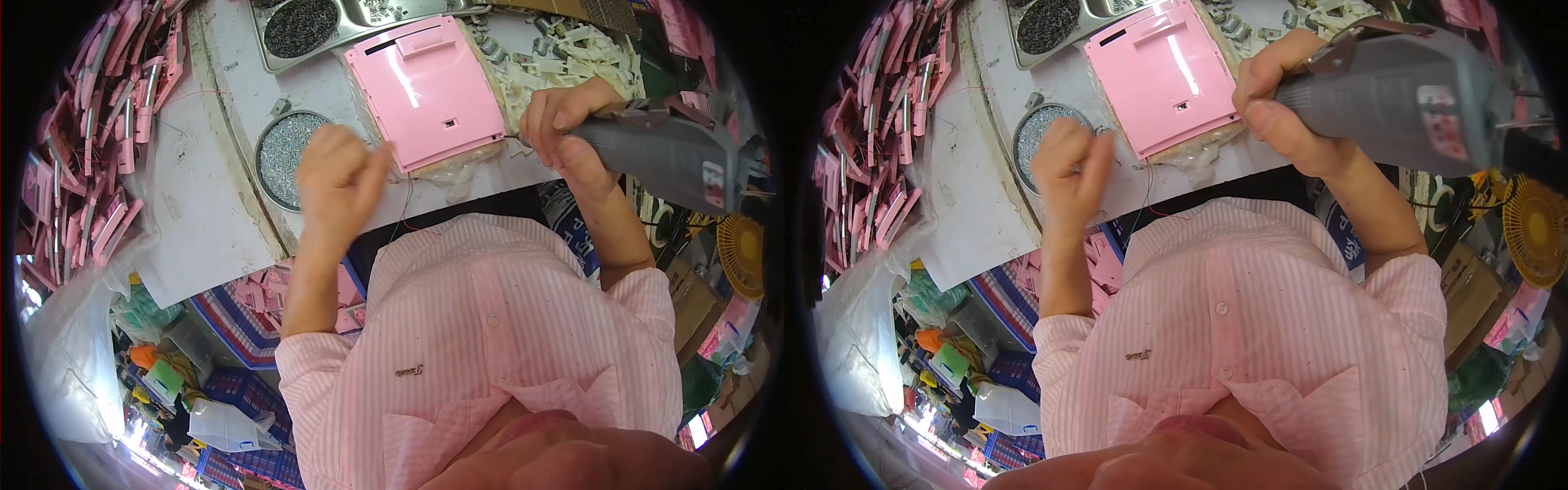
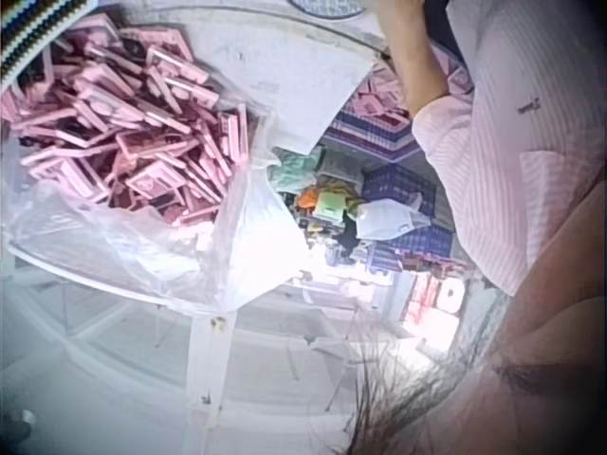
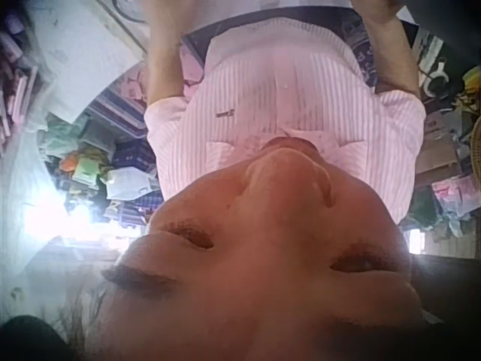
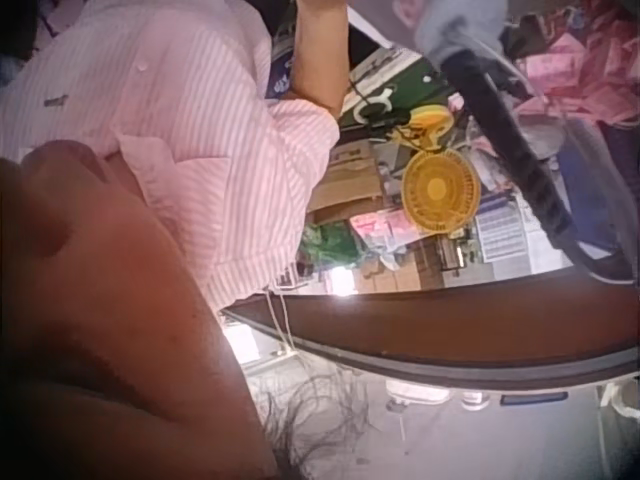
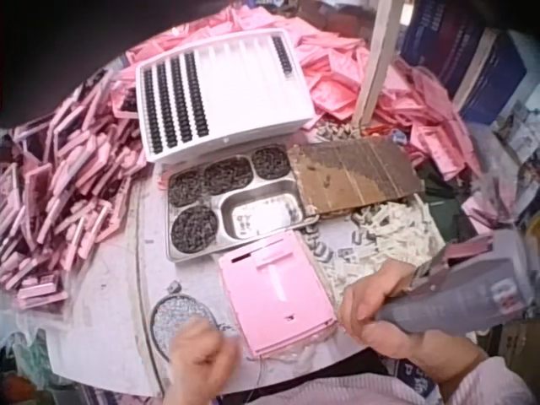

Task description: Assembling a toy calculator by soldering wires to a circuit board and securing the plastic casing with screws using an electric screwdriver.

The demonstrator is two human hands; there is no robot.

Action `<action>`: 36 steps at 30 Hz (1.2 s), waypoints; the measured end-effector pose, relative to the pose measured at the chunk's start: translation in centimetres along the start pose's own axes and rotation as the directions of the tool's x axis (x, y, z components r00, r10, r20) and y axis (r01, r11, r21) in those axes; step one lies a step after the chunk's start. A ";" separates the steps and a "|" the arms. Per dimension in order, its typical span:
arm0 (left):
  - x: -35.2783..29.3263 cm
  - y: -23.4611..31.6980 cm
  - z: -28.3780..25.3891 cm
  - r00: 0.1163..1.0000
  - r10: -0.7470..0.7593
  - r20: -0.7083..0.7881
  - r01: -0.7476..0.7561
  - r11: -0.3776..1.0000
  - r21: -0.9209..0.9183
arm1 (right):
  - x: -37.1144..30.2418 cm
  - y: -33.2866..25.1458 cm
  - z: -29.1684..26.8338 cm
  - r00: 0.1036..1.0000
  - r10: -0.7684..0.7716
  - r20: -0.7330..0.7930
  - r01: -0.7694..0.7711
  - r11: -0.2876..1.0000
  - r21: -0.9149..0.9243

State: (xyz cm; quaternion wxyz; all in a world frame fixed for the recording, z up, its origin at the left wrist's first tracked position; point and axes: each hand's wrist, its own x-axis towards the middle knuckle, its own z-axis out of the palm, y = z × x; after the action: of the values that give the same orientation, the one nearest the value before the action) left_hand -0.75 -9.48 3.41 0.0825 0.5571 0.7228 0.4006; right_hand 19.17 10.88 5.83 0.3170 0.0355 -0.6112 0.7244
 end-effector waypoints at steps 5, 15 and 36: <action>1.7 2.7 4.4 0.995 0.088 0.051 -0.077 0.977 -0.200 | -0.3 0.6 0.6 0.996 0.042 0.080 -0.023 0.976 -0.219; 1.5 4.4 6.8 0.988 0.157 0.012 -0.153 0.977 -0.149 | 3.1 -3.7 1.0 0.993 -0.021 0.119 0.008 0.994 0.111; -2.8 -2.7 -3.3 0.972 -0.226 -0.064 0.227 0.830 0.509 | 5.3 4.3 -2.2 1.000 -0.025 -0.003 0.025 0.996 -0.087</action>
State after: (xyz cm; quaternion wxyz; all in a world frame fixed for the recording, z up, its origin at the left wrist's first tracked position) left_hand -3.59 -13.70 2.85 -0.0226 0.4691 0.8640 0.1815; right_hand 13.47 14.88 3.88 0.3286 0.0279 -0.6412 0.6929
